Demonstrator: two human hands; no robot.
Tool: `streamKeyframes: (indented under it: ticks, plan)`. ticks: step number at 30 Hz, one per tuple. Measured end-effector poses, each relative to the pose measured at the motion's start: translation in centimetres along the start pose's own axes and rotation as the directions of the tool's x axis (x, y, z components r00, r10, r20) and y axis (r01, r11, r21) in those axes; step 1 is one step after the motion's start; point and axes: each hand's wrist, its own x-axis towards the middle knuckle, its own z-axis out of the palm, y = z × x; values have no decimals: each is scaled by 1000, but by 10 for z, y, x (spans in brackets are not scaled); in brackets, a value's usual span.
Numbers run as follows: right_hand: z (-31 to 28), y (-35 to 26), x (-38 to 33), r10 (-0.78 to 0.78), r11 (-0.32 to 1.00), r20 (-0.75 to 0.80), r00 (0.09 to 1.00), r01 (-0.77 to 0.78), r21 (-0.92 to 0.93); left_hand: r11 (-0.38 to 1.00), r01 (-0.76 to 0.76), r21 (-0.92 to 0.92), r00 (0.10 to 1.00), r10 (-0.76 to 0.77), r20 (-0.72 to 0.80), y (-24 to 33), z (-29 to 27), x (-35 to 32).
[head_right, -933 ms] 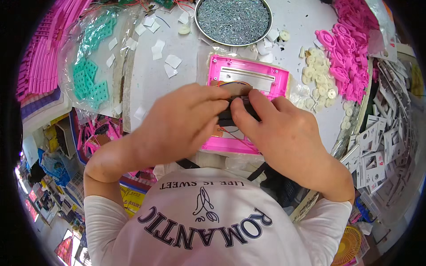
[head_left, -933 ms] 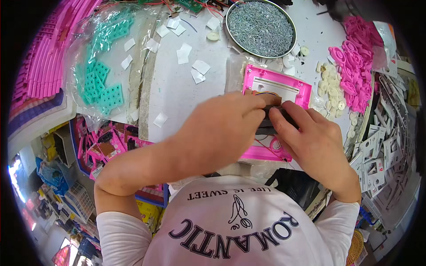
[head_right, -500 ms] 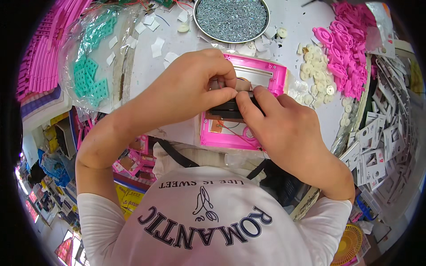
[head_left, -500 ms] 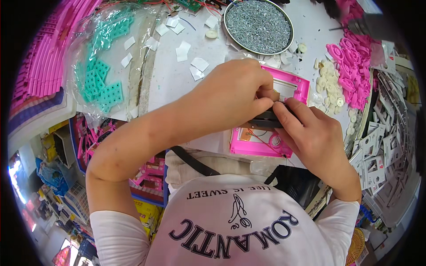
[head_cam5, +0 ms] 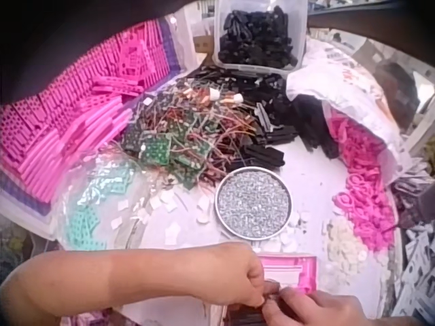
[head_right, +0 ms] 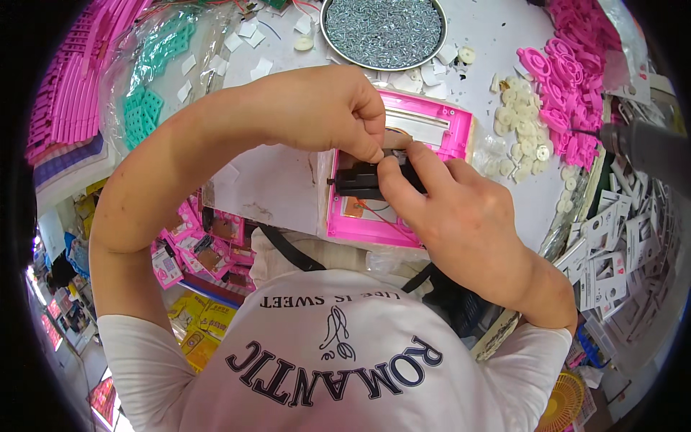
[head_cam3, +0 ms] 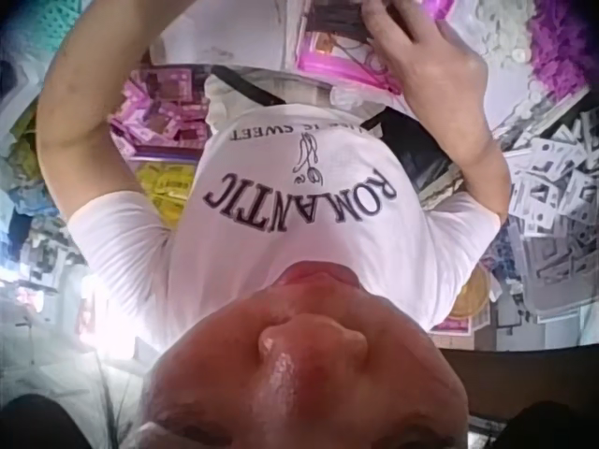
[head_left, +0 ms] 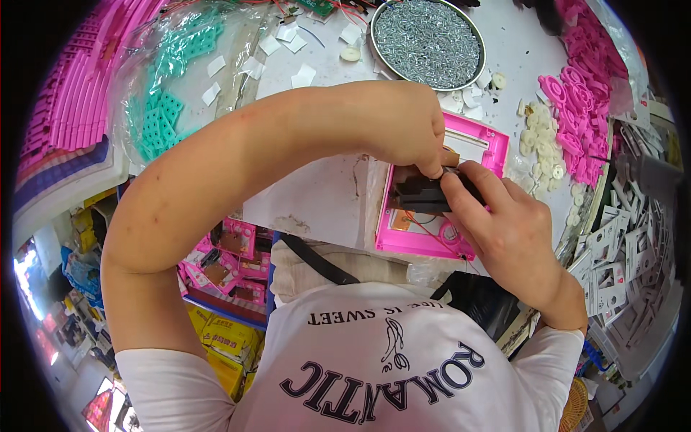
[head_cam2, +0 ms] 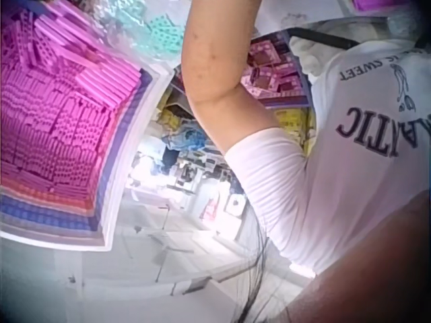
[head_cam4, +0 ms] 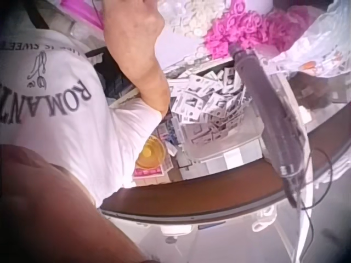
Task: Assembling and packaging small plastic toy sets using various components and a hot glue gun.
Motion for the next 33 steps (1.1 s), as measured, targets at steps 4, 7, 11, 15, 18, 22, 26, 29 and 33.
streamKeyframes:
  ticks: [4, 7, 11, 15, 18, 22, 26, 29, 33]
  plan:
    - [0, -4, 2, 25, 1000, 11, 1000, -24, -19, 998, 14, 54, 1000, -13, -15, 4, 2, -4]
    - [-1, -9, 5, 40, 999, -11, 999, -41, -23, 988, 22, 150, 1000, -20, -15, 8, 1, -4]
    - [5, -10, 1, 45, 998, -64, 997, -47, -35, 986, 26, 166, 999, -18, -50, 6, 4, -6]
    - [-2, -10, 2, 72, 997, 3, 997, -72, -12, 997, 41, 63, 992, -32, -125, 0, 11, -7]
    - [3, -1, 3, 70, 989, -50, 996, -63, 133, 999, 14, 41, 986, -7, -164, -8, 16, -4]
    - [10, 6, 2, 109, 976, -105, 988, -86, 202, 994, -10, 110, 986, 28, -165, 0, 10, -2]
    - [25, 18, 0, 78, 975, -234, 969, -25, 221, 994, -38, 103, 991, 51, -126, -2, -1, 5]
    - [22, 20, -3, 108, 963, -198, 974, -53, 265, 955, -97, 281, 935, 184, -302, 4, -25, 12]
    - [26, 23, -1, 91, 944, -202, 975, -20, 328, 715, 93, 693, 607, 511, -609, -18, -46, 54]
